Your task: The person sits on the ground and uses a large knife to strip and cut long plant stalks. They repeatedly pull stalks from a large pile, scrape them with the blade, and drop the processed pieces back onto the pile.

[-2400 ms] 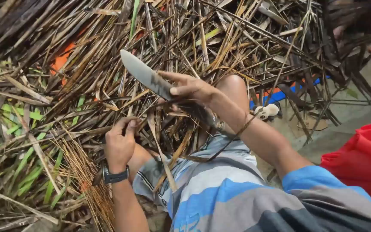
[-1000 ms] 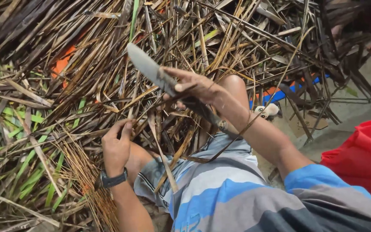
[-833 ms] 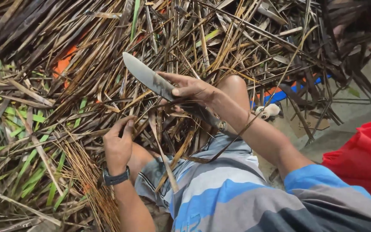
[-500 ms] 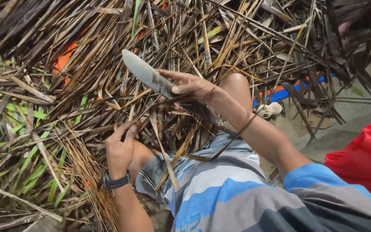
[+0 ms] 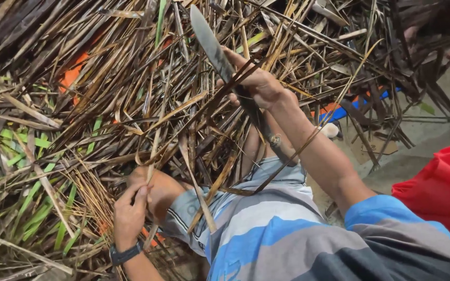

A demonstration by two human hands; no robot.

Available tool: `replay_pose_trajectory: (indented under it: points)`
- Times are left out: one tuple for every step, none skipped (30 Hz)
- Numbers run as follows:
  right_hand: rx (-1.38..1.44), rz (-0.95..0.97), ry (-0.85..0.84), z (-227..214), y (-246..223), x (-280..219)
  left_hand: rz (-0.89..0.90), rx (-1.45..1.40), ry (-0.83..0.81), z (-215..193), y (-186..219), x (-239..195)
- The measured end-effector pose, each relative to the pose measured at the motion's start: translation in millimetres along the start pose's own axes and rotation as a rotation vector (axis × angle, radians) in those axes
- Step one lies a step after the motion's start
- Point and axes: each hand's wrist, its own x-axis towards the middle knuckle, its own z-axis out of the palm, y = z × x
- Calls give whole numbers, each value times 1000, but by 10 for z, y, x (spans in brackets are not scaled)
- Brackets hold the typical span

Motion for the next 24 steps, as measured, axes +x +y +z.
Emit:
replay_pose_trajectory:
  points:
    - [-1, -4, 2, -23, -15, -5, 3, 1, -2, 4, -64, -18]
    - [7, -23, -12, -46, -30, -11, -26, 21, -20, 8, -129, -36]
    - [15, -42, -27, -66, -41, -11, -56, 41, -35, 7, -195, -55]
    - [14, -45, -27, -51, -73, -42, -54, 42, -37, 4, -251, -71]
    - [26, -29, -28, -38, -100, -70, -79, 38, -41, -1, -309, -93]
    - [37, -13, -28, -25, -126, -97, -105, 34, -46, -8, -368, -113]
    - [38, -14, -28, -18, -137, -102, -105, 34, -47, -32, -364, -144]
    - [37, -62, 8, -10, -147, -105, -143, 45, -40, -57, -361, -175]
    - [36, -110, 43, -5, -159, -107, -181, 56, -33, -79, -359, -205]
    - [36, -110, 43, -73, -162, -110, -181, 56, -34, -107, -368, -231]
    - [39, -125, 15, -141, -171, -112, -223, 64, -26, -130, -377, -254]
    - [43, -140, -14, -208, -180, -115, -266, 71, -18, -155, -385, -277]
    - [40, -141, -15, -228, -205, -136, -264, 69, -18, -214, -464, -309]
    - [32, -144, -9, -246, -232, -157, -277, 64, 59, -275, -541, -341]
    - [24, -148, -3, -262, -264, -173, -287, 59, 135, -339, -616, -359]
    - [20, -150, -5, -258, -269, -182, -283, 57, 136, -384, -765, -362]
    - [-1, -172, 13, -252, -293, -185, -355, 63, 272, -421, -908, -336]
    - [-22, -194, 30, -244, -315, -192, -427, 67, 407, -457, -1053, -311]
    - [-31, -196, 24, -246, -349, -200, -421, 58, 411, -492, -882, -382]
    - [-37, -237, 22, -248, -381, -206, -446, 9, 491, -530, -715, -455]
    - [-40, -275, 21, -246, -394, -202, -476, -39, 569, -587, -555, -546]
    - [-46, -275, 16, -240, -410, -178, -474, -46, 572, -596, -908, -486]
    - [-80, -321, 12, -242, -423, -177, -379, -263, 578, -592, -1263, -429]
    - [-114, -368, 8, -245, -433, -178, -279, -479, 580, -583, -1621, -370]
